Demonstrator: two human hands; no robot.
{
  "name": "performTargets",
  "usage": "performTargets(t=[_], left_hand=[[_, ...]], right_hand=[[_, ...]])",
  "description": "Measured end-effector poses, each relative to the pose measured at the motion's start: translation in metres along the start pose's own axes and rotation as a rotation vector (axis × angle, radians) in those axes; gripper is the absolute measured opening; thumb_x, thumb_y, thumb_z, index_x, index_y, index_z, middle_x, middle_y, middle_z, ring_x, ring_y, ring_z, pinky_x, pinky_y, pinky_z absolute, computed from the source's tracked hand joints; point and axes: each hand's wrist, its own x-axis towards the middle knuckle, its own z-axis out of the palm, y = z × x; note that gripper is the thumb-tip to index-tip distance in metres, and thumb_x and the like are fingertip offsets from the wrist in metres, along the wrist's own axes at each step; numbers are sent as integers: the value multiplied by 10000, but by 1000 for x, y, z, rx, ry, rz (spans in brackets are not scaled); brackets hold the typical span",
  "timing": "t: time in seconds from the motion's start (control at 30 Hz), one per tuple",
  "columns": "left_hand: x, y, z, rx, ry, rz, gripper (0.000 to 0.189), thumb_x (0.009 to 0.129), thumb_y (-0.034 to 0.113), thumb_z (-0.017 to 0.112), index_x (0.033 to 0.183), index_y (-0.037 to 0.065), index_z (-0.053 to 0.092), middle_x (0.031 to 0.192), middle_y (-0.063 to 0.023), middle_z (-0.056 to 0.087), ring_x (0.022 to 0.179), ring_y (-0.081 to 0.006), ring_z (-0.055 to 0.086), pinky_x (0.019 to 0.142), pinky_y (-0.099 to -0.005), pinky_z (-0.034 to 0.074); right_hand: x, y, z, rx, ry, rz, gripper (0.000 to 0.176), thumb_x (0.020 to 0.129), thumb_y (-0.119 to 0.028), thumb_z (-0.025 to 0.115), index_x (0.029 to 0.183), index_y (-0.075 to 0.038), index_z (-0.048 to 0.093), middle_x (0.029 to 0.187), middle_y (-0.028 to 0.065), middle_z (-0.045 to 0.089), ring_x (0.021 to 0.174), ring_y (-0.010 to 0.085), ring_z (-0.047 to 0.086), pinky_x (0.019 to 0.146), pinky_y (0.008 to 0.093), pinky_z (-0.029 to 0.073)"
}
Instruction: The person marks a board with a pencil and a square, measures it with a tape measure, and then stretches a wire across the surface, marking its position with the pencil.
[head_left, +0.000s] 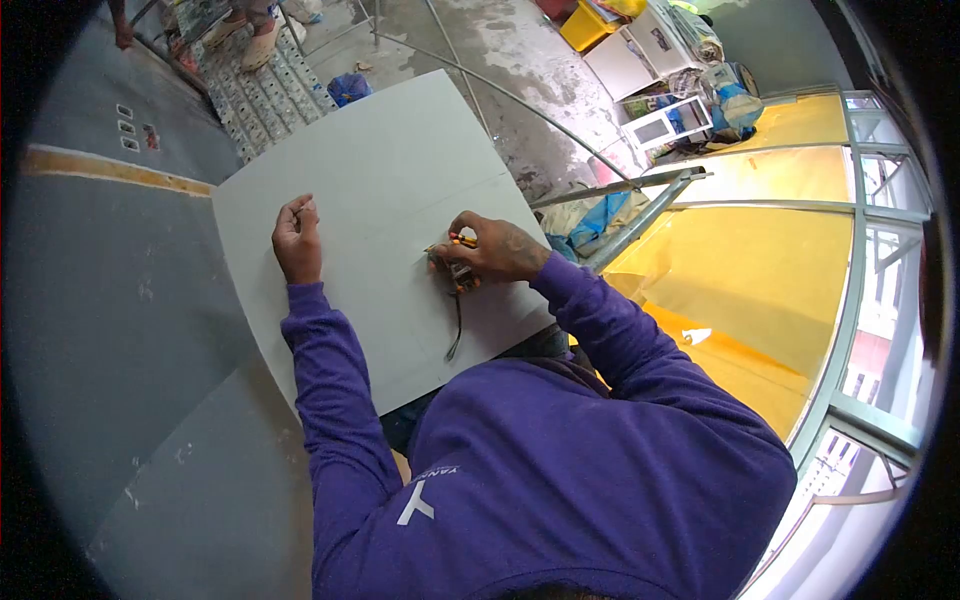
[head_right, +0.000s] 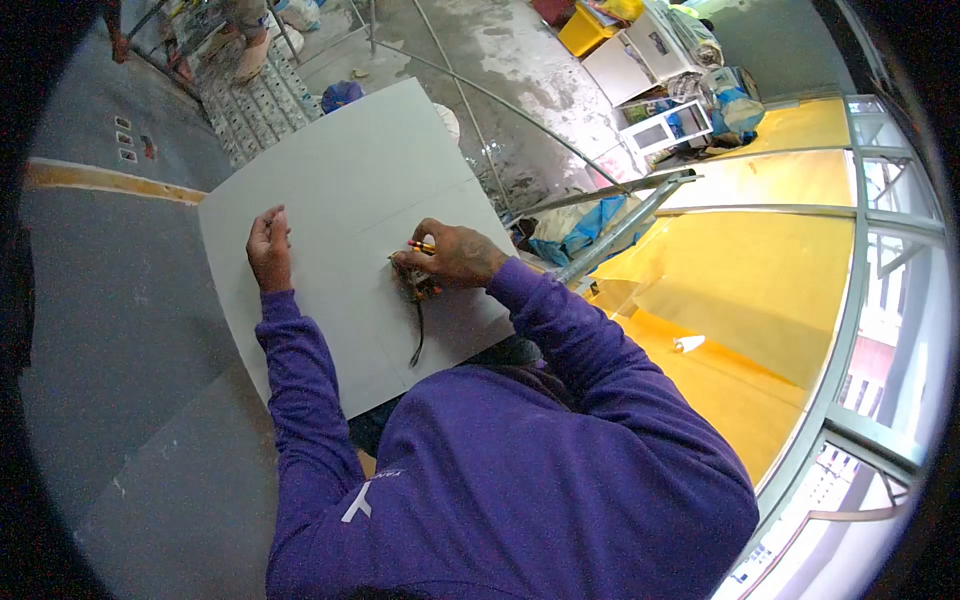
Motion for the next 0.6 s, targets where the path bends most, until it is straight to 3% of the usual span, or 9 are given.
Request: performTargets(t=[0.13,0.23,0.33,0.4,0.47,0.5,0.57,0.6], left_hand=[[-3,10,2,6,6,0,267,1010,195,642,1155,-25,691,843,23,615,742,-55,520,674,-212,441],[0,4,1,-8,2,-7,283,1008,267,661,1170,40,711,822,29,591,678,-42,483,603,-199,412],[1,0,-1,-21,-14,-26,264,1019,206,636,1136,-24,692,875,16,638,778,-70,551,719,-232,479],[-1,-1,2,83,36,84,306,1030,300,634,1149,30,715,842,16,621,712,-78,529,658,-240,466],[9,-41,1,110,60,185,343,1049,329,595,1134,20,719,868,-3,661,825,-113,605,783,-276,515],[1,-14,-1,90,16,68,314,1043,286,606,1139,7,712,885,-5,667,848,-112,615,801,-273,521],[2,-14,0,66,11,36,315,1046,271,600,1125,-18,699,892,-9,664,843,-101,605,801,-264,517],[-1,-9,2,51,18,66,323,1050,278,586,1118,-18,697,887,-12,663,836,-105,603,799,-263,515]], right_hand=[[13,30,16,-59,-6,-52,705,950,-669,605,1233,-24,601,993,316,718,980,462,715,884,496,558],[5,3,2,-17,-21,83,716,936,-686,612,1233,-34,605,992,319,717,979,465,714,873,501,561],[4,2,3,-9,-23,99,692,938,-678,615,1241,-57,606,995,306,721,979,463,714,869,499,560],[3,24,11,-191,16,-194,675,940,-667,621,1242,-64,605,997,297,722,974,463,713,860,502,560],[8,21,10,-164,36,-174,647,945,-648,627,1240,-73,604,1003,286,722,973,463,712,851,504,561],[7,11,8,-45,27,16,628,950,-634,631,1239,-77,604,1009,280,721,974,462,711,847,504,562],[-1,-9,-2,11,18,50,621,951,-621,640,1230,-67,602,1009,286,716,982,462,710,848,501,563],[4,16,9,-39,26,-32,621,951,-622,640,1226,-66,603,1010,284,715,979,462,711,850,500,563]])
